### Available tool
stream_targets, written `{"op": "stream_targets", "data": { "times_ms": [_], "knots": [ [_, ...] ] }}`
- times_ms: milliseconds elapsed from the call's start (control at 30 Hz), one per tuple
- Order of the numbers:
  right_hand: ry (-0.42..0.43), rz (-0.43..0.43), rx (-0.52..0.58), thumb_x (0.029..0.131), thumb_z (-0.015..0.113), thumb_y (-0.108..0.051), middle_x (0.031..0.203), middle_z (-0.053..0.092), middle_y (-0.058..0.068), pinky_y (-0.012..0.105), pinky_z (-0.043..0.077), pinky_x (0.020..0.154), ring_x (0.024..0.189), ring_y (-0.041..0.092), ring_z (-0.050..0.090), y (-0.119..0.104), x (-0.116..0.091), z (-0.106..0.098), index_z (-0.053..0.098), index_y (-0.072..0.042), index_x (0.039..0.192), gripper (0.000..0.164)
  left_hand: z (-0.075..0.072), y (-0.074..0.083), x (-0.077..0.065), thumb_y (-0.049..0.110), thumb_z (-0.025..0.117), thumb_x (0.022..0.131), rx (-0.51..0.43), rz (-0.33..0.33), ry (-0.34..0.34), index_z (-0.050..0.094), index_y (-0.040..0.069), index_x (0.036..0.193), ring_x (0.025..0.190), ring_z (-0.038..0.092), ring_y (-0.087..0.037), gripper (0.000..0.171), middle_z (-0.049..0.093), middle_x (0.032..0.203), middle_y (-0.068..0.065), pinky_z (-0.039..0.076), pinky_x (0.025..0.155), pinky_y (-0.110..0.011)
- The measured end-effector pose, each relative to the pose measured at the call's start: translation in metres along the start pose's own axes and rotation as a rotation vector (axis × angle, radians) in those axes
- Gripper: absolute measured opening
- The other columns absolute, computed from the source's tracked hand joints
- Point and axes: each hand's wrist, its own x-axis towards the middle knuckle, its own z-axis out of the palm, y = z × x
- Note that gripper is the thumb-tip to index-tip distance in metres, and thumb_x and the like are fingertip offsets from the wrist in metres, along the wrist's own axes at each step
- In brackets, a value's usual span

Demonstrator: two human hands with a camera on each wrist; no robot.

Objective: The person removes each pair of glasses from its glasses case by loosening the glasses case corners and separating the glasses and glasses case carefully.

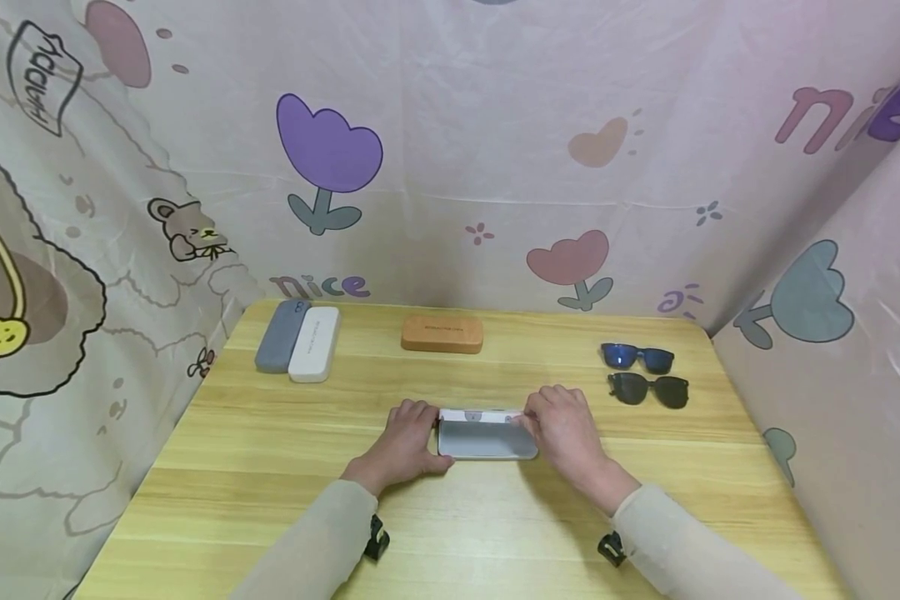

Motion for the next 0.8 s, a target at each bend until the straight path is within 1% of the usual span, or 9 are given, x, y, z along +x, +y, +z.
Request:
{"op": "stream_targets", "data": {
  "times_ms": [100,400,533,800],
  "knots": [
    [0.005,-0.011,-0.01,0.079,0.092,-0.026,0.078,0.065,-0.003,0.035,0.044,0.074,0.074,0.016,0.057,-0.0007,-0.0013,0.0002,0.07,-0.013,0.082,0.026,-0.0004,0.0001,0.0003,0.051,0.085,0.083,0.003,-0.006,-0.005,0.057,0.004,0.139,0.122,0.046,-0.028,0.079,0.061,0.131,-0.007,0.034,0.111,-0.05],
    [-0.021,-0.01,-0.018,0.079,0.092,-0.028,0.078,0.064,-0.004,0.036,0.044,0.075,0.074,0.017,0.057,-0.0007,-0.0026,-0.0012,0.07,-0.013,0.082,0.026,-0.0019,0.002,-0.0001,0.051,0.085,0.083,-0.008,-0.004,-0.009,0.056,0.004,0.139,0.124,0.046,-0.029,0.079,0.061,0.13,-0.007,0.034,0.112,-0.051],
    [-0.014,-0.014,-0.009,0.078,0.092,-0.029,0.076,0.064,-0.004,0.035,0.044,0.074,0.073,0.015,0.056,-0.0018,-0.0039,-0.0012,0.071,-0.013,0.081,0.027,-0.0018,0.0019,-0.0005,0.051,0.084,0.083,-0.01,-0.005,-0.011,0.056,0.004,0.14,0.124,0.046,-0.029,0.079,0.061,0.132,-0.008,0.033,0.113,-0.052],
    [0.023,-0.039,-0.024,0.075,0.094,-0.028,0.074,0.063,-0.005,0.034,0.044,0.073,0.071,0.014,0.055,-0.0029,-0.0078,0.0011,0.07,-0.013,0.079,0.029,-0.0007,0.0008,-0.0004,0.051,0.084,0.083,-0.005,-0.002,-0.003,0.056,0.005,0.139,0.123,0.046,-0.028,0.078,0.061,0.13,-0.007,0.034,0.111,-0.051]
  ]
}}
